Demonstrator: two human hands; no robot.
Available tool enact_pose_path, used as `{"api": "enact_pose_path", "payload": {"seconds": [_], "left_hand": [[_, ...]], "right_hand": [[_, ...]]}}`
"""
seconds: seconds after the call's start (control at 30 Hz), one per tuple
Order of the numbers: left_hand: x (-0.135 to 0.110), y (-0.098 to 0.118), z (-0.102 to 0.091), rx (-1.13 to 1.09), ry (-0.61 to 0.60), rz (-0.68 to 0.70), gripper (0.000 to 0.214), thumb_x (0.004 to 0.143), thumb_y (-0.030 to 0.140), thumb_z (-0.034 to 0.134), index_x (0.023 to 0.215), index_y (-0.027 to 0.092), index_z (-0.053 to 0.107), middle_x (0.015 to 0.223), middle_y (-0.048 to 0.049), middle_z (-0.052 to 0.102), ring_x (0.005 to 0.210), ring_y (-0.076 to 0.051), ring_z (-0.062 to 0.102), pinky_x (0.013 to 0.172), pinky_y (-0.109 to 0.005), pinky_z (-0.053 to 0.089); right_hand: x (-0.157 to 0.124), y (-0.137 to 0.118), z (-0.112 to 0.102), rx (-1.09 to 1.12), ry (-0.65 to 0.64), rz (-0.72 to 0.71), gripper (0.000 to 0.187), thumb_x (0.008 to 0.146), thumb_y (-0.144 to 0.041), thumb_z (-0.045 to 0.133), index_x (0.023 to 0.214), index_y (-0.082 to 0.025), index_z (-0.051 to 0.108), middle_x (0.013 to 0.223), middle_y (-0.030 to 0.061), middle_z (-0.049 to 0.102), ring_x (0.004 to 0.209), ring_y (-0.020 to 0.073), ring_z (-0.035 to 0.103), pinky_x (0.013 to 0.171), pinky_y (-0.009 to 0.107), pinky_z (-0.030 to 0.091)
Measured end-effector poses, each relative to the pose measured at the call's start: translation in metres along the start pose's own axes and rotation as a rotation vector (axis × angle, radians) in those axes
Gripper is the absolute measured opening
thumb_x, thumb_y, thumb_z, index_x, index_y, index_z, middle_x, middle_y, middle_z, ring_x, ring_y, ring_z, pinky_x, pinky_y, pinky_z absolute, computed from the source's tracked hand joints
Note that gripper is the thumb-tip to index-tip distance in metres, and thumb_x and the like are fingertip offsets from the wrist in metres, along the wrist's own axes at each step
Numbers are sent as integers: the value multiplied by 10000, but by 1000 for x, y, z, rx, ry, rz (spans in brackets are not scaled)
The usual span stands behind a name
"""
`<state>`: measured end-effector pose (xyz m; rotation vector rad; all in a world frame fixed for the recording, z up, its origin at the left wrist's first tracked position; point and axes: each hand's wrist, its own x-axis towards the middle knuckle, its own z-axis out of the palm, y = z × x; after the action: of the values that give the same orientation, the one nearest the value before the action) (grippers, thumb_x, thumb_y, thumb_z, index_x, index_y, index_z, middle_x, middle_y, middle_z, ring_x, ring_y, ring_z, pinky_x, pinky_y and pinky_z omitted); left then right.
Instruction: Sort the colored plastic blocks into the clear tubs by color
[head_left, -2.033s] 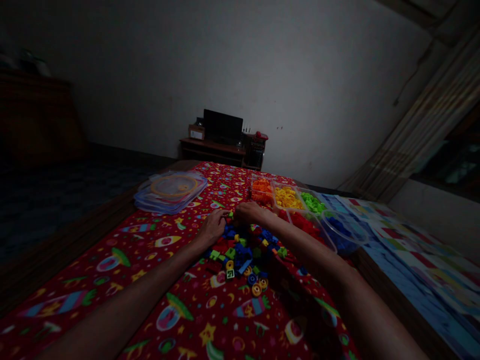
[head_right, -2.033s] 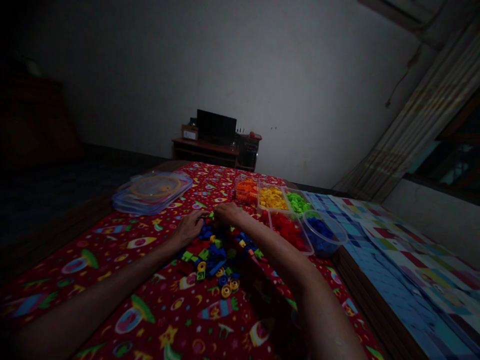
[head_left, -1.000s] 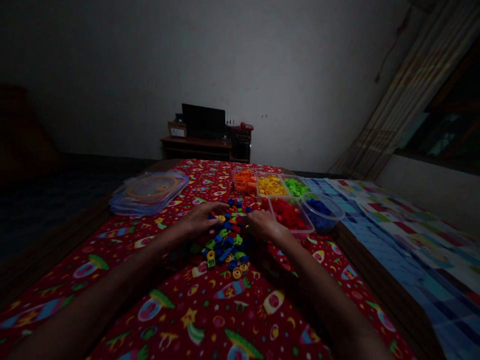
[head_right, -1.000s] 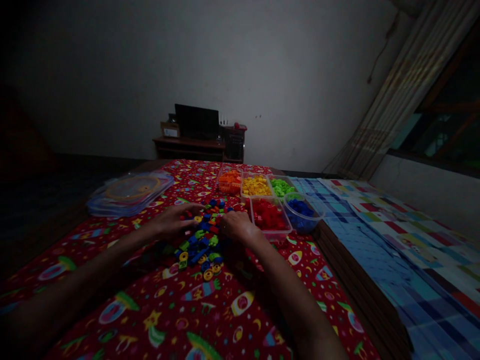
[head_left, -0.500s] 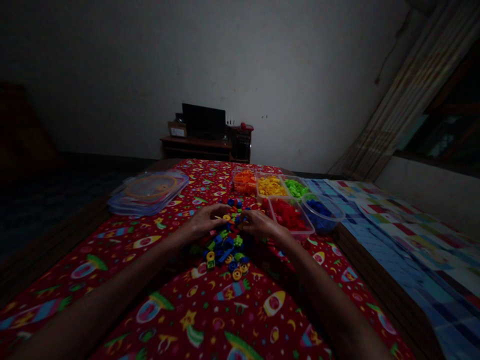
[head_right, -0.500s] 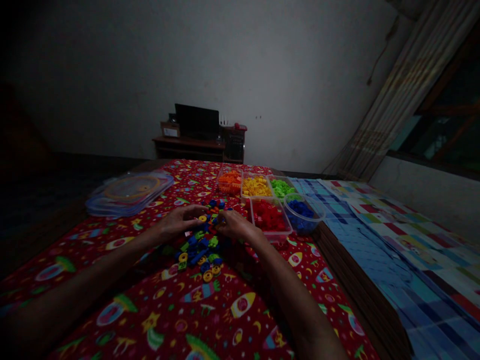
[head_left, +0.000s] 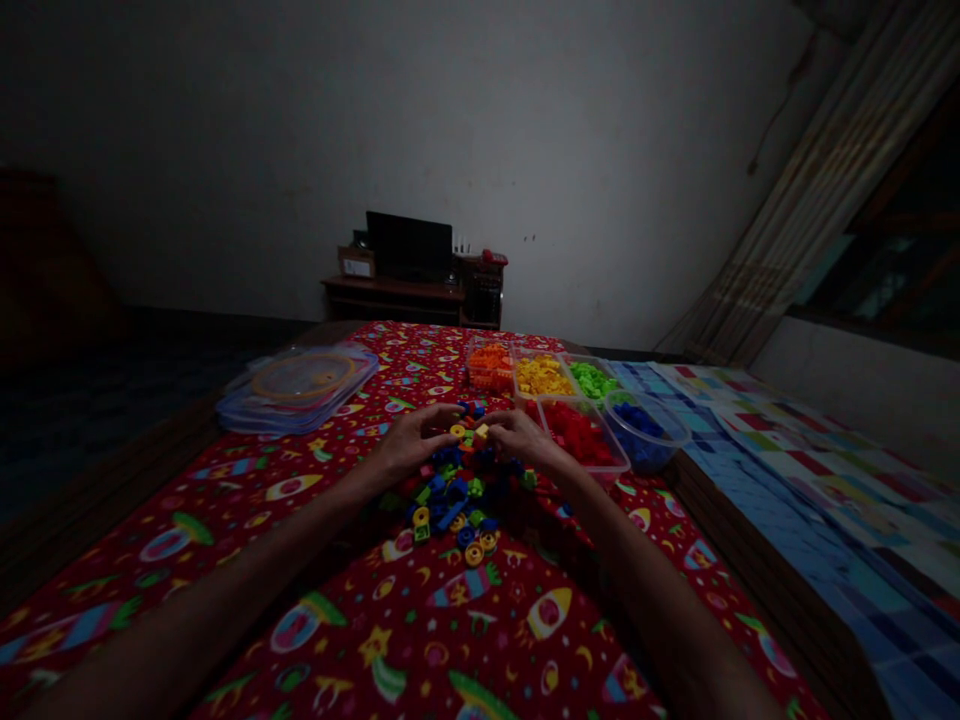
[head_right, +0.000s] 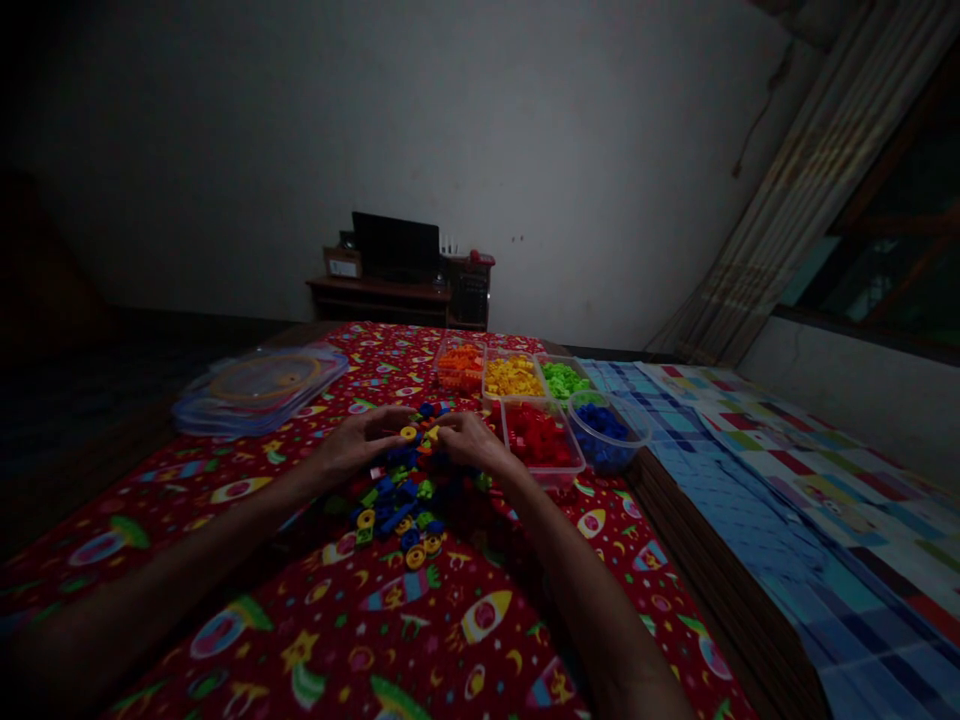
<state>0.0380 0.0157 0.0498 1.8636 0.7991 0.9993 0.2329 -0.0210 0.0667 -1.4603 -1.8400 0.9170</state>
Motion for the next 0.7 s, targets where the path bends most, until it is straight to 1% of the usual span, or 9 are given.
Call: {"api": "enact_pose_path", "payload": {"seconds": [0.07,0.13,0.17,0.23,0.3,0.4,0.5,0.6,0.7], "left_hand": [[-1,3,3,14,33,46,549,669,439,708,1142,175,618,1044,-82,728,945,-260,688,839,-410,562],[-4,6,7,85,77,94,533,693,428,690,1166,197,607,1041,-67,733,973,-260,682,851,-408,561],[-6,8,9,127,105,113,515,707,423,677,1169,206,608,1053,-63,731,996,-260,676,863,-408,558],[-9,10,13,184,151,138,489,735,413,642,1183,218,608,1108,-61,716,1033,-260,664,885,-406,550],[-12,11,15,219,144,142,505,759,386,608,1239,231,577,1159,-54,697,1063,-251,654,917,-404,534],[-11,10,13,310,101,142,590,767,324,592,1344,266,484,1183,-22,688,1134,-235,616,989,-406,486],[-6,6,4,388,159,132,610,775,285,571,1373,271,451,1236,-19,658,1177,-235,586,1022,-406,456],[0,-3,-10,371,232,83,591,797,268,526,1382,244,442,1269,-46,637,1147,-240,607,996,-404,476],[2,-11,-22,347,269,34,591,799,249,498,1386,225,434,1253,-70,646,1104,-238,632,969,-408,491]], "right_hand": [[0,1,5,231,-48,29,325,806,-224,407,955,-144,685,665,-8,575,566,97,475,530,196,362],[0,0,11,425,-112,32,275,833,-342,459,871,-154,656,678,-11,556,583,93,473,531,192,363],[-1,0,14,496,-142,31,300,828,-421,496,833,-156,637,686,-11,549,587,90,468,529,191,359],[-2,-2,19,568,-178,22,392,779,-545,568,775,-154,599,677,-20,520,567,77,432,516,189,334],[-2,-3,22,569,-180,-5,430,735,-583,609,739,-155,562,635,-43,468,527,61,377,497,188,295],[-1,1,18,417,-105,-35,388,760,-539,576,670,-171,492,561,-71,397,478,54,328,471,193,250],[3,8,2,86,2,-50,337,811,-440,504,603,-179,456,504,-70,378,457,59,334,464,206,229],[14,15,-27,-193,126,-93,310,829,-354,464,583,-167,484,508,-56,407,467,61,349,474,213,226],[38,16,-62,-441,306,-31,288,842,-292,466,623,-134,568,552,-22,496,504,77,419,493,215,256]]}}
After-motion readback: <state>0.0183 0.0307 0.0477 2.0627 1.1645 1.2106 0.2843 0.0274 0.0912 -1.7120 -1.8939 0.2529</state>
